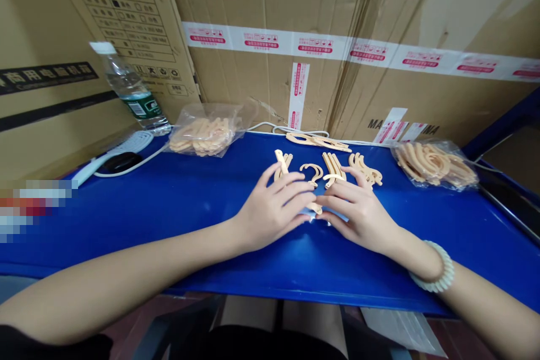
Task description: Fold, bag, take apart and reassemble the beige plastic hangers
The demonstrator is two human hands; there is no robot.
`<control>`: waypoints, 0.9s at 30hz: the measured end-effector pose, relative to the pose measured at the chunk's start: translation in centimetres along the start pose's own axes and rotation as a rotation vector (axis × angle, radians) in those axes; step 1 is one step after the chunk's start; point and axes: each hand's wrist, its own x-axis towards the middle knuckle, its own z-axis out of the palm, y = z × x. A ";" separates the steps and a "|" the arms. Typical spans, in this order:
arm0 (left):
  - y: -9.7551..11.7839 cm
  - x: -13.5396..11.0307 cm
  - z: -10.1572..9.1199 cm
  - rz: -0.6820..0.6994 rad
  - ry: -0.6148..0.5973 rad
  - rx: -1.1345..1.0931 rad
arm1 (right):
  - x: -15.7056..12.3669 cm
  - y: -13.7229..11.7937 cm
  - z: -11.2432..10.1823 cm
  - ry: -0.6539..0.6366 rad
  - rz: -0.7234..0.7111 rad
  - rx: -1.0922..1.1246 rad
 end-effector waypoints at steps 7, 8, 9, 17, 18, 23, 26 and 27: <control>0.4 -0.1 0.7 0.028 -0.186 0.172 | -0.1 -0.9 0.5 -0.019 0.002 -0.001; 0.4 -0.1 0.8 0.046 -0.190 0.190 | -0.1 -0.9 0.6 -0.020 0.001 0.002; 0.4 -0.2 0.9 0.062 -0.195 0.205 | -0.1 -0.9 0.7 -0.019 0.003 0.011; 0.4 0.0 0.6 0.078 -0.211 0.148 | -0.1 -0.5 1.2 0.019 0.080 0.275; 0.4 0.0 0.5 0.072 -0.203 0.114 | 0.0 -0.5 1.3 0.028 0.083 0.299; 0.1 0.2 0.1 0.062 -0.197 0.055 | 0.3 -0.9 1.2 0.065 0.108 0.380; -0.1 0.4 -0.2 0.091 -0.218 0.110 | 0.5 -1.0 0.8 0.070 0.185 0.455; -0.2 0.5 -0.4 0.090 -0.218 0.116 | 0.5 -0.9 0.6 0.075 0.229 0.481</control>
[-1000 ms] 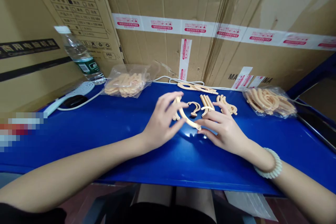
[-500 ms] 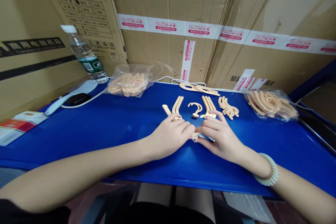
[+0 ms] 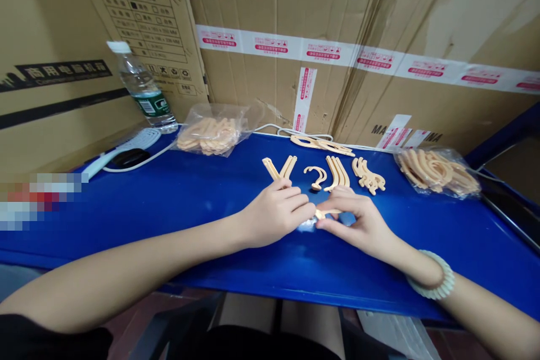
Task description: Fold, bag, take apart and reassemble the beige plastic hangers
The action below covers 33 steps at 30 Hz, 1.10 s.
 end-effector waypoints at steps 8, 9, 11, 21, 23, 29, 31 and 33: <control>-3.1 0.1 -0.6 -0.002 0.045 -0.142 | 0.3 2.0 -0.9 0.123 0.166 0.062; -3.9 0.1 -0.6 0.002 0.027 -0.151 | 0.3 2.2 -0.9 0.129 0.174 0.062; -5.4 -0.1 -0.6 -0.009 -0.036 -0.117 | 0.3 2.5 -0.8 0.139 0.176 0.052; -7.1 -0.5 -1.7 -0.060 -0.345 0.065 | 0.3 3.7 -0.9 0.093 0.047 -0.219; -6.6 -0.6 -1.7 -0.108 -0.304 0.062 | 0.5 4.0 -0.7 0.076 0.028 -0.268; -5.6 -0.8 0.3 -0.209 -0.226 0.075 | 1.4 5.3 0.0 0.025 -0.011 -0.472; -5.5 -0.8 0.9 -0.190 -0.208 0.064 | 1.5 5.6 0.4 -0.001 0.004 -0.508; -5.4 -0.7 1.3 -0.174 -0.179 0.035 | 1.6 5.8 0.8 -0.015 0.028 -0.521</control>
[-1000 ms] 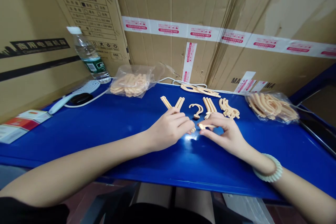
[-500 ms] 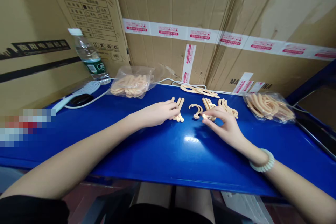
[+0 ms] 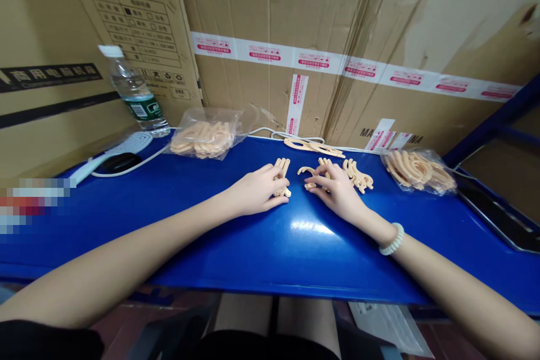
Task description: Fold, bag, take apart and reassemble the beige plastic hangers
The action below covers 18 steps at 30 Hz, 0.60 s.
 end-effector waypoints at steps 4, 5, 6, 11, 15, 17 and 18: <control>0.0 0.2 0.4 0.043 0.075 -0.049 | 0.1 0.3 -0.8 0.013 0.025 0.037; -0.1 0.2 0.6 0.045 0.093 -0.059 | 0.2 0.6 -1.4 0.021 0.026 0.060; -0.2 0.3 0.8 0.044 0.109 -0.069 | 0.2 1.0 -2.1 0.026 0.030 0.083; -1.3 1.2 1.7 0.022 0.146 -0.082 | -0.1 3.6 -5.5 -0.041 0.096 0.102; -2.2 1.9 2.4 -0.025 0.156 -0.085 | -0.6 4.1 -5.6 -0.177 0.109 0.056; -2.2 1.9 2.4 -0.039 0.163 -0.088 | -0.8 3.6 -4.9 -0.229 0.103 0.000; -2.0 1.7 2.3 -0.045 0.170 -0.083 | -0.9 3.2 -4.5 -0.251 0.099 -0.037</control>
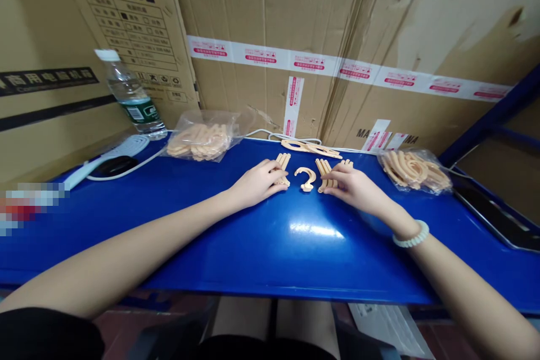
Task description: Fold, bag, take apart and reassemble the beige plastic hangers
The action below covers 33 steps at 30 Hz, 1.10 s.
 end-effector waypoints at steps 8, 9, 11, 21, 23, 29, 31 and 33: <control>4.2 -2.2 -0.9 -0.017 -0.116 -0.010 | 0.1 -0.7 2.1 0.010 0.008 -0.084; 4.5 -2.4 -0.8 -0.031 -0.151 -0.014 | 0.1 -0.6 2.1 0.019 0.014 -0.060; 4.7 -2.6 -0.6 -0.061 -0.213 -0.019 | -0.1 -0.2 1.5 0.051 0.024 -0.009; 4.2 -2.4 -0.5 -0.089 -0.290 -0.040 | -2.3 6.1 -4.4 -0.018 0.144 -0.023; 4.0 -2.4 -0.4 -0.083 -0.282 -0.044 | -2.5 6.8 -3.9 -0.126 0.143 0.020; 3.3 -2.2 -0.2 -0.085 -0.272 -0.037 | -2.0 7.0 -2.2 -0.221 0.123 0.065; 3.2 -2.1 -0.2 -0.091 -0.274 -0.033 | -1.7 7.1 -2.0 -0.216 0.133 0.043; 3.3 -2.1 -0.3 -0.093 -0.270 -0.027 | -1.6 7.2 -1.7 -0.193 0.141 0.027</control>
